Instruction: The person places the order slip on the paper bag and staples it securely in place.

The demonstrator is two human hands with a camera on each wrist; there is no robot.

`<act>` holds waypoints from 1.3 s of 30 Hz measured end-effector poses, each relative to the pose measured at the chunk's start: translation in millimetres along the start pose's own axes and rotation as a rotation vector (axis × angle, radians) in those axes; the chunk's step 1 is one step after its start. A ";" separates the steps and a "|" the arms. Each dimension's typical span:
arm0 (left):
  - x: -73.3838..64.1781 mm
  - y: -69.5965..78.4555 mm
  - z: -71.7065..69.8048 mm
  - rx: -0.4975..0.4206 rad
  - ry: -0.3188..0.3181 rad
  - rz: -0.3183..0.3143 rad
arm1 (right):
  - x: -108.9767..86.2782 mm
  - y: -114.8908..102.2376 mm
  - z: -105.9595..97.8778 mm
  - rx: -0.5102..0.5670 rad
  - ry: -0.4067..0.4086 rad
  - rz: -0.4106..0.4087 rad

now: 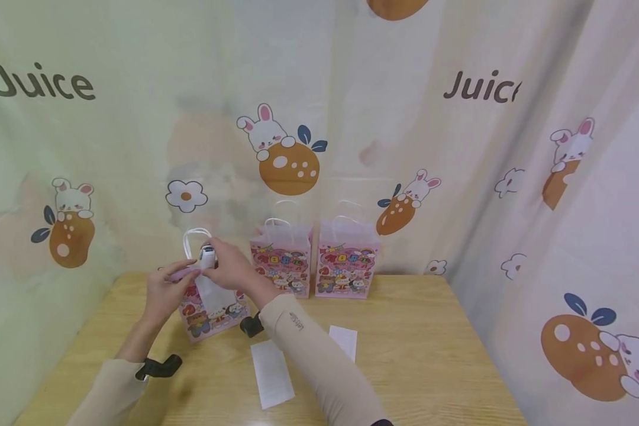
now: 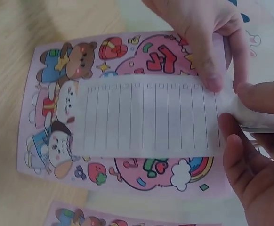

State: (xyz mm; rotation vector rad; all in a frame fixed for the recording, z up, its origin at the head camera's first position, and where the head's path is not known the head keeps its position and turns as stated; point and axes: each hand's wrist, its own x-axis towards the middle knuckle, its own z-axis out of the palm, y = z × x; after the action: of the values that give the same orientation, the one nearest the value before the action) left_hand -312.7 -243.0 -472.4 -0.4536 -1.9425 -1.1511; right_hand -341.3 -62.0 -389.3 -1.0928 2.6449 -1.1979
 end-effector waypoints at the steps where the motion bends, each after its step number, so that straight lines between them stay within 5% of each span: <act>1: 1.9 5.3 -0.5 0.004 0.002 0.016 | 1.6 -0.3 -0.7 -0.031 -0.006 -0.003; 4: 8.4 21.2 -2.3 0.000 0.008 0.054 | 6.4 -1.1 -4.5 -0.112 -0.038 -0.016; 10: 2.2 24.6 -5.2 -0.012 -0.015 0.008 | 7.8 0.6 -1.7 -0.271 -0.154 -0.009; 18: 7.0 27.8 -5.7 -0.019 -0.052 0.024 | 10.7 8.1 -2.1 -0.291 -0.175 -0.030; 20: 5.6 22.2 -4.0 -0.047 -0.066 -0.035 | 9.6 9.2 -2.5 -0.272 -0.177 -0.032; 27: 2.9 6.8 -5.8 -0.246 -0.099 -0.482 | 9.1 10.5 1.8 -0.206 -0.162 -0.093; 32: 8.6 6.6 -4.0 -0.268 -0.194 -0.520 | 9.7 12.8 3.3 -0.212 -0.127 -0.095; 39: 11.1 10.0 -5.8 -0.303 -0.228 -0.497 | 8.2 14.9 2.6 -0.204 -0.125 -0.076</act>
State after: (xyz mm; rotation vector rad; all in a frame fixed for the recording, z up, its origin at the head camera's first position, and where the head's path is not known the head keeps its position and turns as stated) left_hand -310.2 -243.8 -456.5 -0.2703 -2.1535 -1.7935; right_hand -355.3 -61.9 -399.2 -1.2636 2.6969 -0.8519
